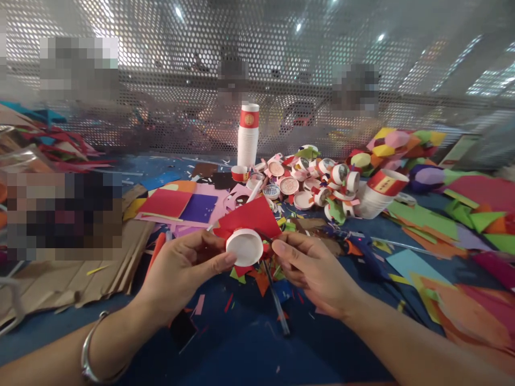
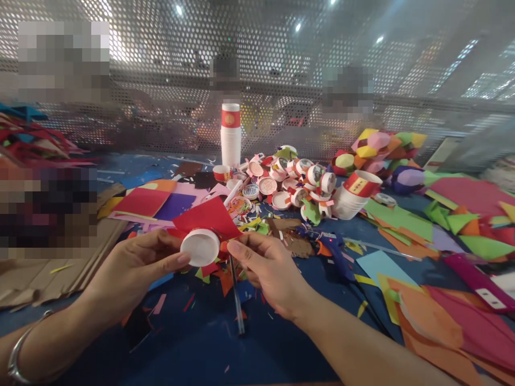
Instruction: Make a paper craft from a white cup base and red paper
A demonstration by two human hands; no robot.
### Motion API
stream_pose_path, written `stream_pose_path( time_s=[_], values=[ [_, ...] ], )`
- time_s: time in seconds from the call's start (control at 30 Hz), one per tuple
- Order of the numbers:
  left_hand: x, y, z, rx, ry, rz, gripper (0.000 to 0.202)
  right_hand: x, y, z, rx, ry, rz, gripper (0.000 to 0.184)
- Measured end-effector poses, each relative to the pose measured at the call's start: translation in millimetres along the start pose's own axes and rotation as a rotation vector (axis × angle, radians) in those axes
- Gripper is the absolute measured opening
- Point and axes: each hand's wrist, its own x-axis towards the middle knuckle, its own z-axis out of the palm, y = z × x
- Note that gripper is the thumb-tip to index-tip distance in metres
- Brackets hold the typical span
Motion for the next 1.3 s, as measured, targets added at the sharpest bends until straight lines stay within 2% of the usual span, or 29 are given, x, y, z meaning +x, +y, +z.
stream_pose_path(
  time_s=[0.83,1.3],
  values=[
    [3.9,1.5,-0.7,-0.034,-0.066,-0.018,0.016,-1.6,-5.4,-0.5,-0.108,0.025,-0.061,0.035],
    [4.7,1.8,-3.7,-0.032,-0.103,0.043,0.014,-3.2,-6.4,-5.1,-0.170,-0.001,-0.081,0.031]
  ],
)
